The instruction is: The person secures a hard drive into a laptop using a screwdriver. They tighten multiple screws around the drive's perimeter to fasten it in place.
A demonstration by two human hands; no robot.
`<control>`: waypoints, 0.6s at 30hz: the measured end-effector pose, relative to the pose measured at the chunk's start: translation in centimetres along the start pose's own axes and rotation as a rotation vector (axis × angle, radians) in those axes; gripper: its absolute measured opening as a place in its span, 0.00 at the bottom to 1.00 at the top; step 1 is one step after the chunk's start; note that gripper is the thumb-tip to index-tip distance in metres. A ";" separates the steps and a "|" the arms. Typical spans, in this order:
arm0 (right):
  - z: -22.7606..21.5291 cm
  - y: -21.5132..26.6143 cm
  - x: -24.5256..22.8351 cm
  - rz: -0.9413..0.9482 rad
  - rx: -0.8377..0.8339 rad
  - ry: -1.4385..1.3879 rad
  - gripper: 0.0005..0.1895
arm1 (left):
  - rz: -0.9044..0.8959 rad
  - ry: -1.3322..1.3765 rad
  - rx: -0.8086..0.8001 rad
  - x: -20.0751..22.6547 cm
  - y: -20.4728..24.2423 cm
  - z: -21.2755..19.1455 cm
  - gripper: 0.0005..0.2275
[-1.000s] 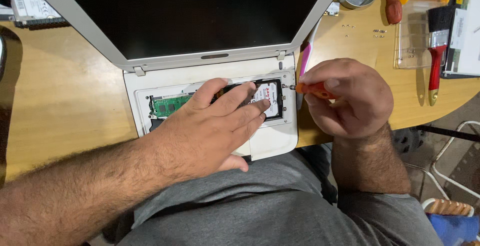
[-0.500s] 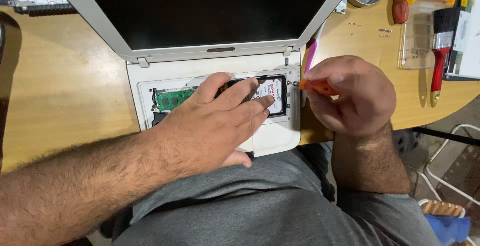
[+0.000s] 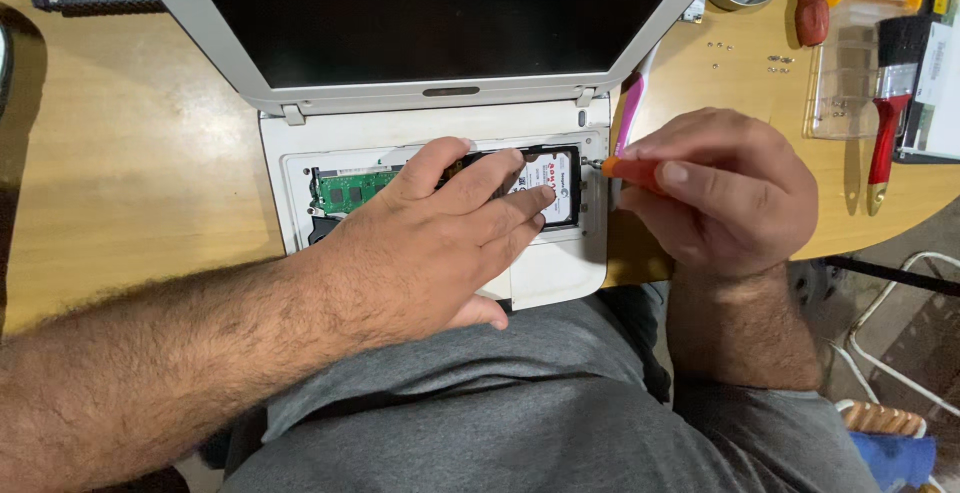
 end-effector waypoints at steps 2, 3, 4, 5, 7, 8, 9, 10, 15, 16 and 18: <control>0.0 0.0 0.0 -0.023 0.029 0.004 0.18 | 0.005 -0.003 0.007 0.0 0.0 -0.1 0.39; -0.1 0.0 -0.2 -0.047 0.056 0.006 0.19 | 0.006 -0.005 0.015 0.0 0.0 -0.2 0.39; 0.1 0.1 -0.5 -0.046 0.055 0.007 0.19 | 0.006 -0.005 0.015 0.0 0.0 -0.2 0.39; 0.0 0.1 -0.5 -0.014 0.081 0.021 0.11 | 0.005 0.000 0.010 0.0 0.0 -0.1 0.39; -0.2 -0.1 -0.2 0.018 0.105 0.033 0.05 | 0.002 0.006 0.005 0.0 0.1 0.0 0.39; 0.3 -0.3 -0.3 -0.019 0.029 -0.021 0.11 | 0.002 0.010 0.012 0.0 0.1 -0.1 0.39; 0.8 -0.4 -0.4 -0.054 -0.046 -0.075 0.17 | 0.004 0.015 0.019 0.0 0.0 -0.2 0.39; 0.7 -0.6 -0.6 -0.053 -0.046 -0.075 0.17 | 0.004 0.016 0.018 0.0 0.1 -0.2 0.39; 0.5 -0.9 -1.5 -0.154 0.015 -0.015 0.17 | 0.014 0.055 0.055 0.1 0.2 0.0 0.40; 0.5 -0.6 -1.8 -0.155 0.015 -0.015 0.17 | 0.013 0.054 0.055 0.1 0.1 -0.1 0.40; 1.1 -0.1 -1.3 -0.035 -0.040 -0.034 0.12 | 0.001 0.086 0.028 0.0 0.0 0.1 0.39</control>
Point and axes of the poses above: each hand's wrist, its own y-axis away from the middle knuckle, its own z-axis out of the palm, x = y × z, the point moved 10 cm from there along -y, towards the middle knuckle, and after that the axes turned 7 degrees about z, right-handed, at the moved point
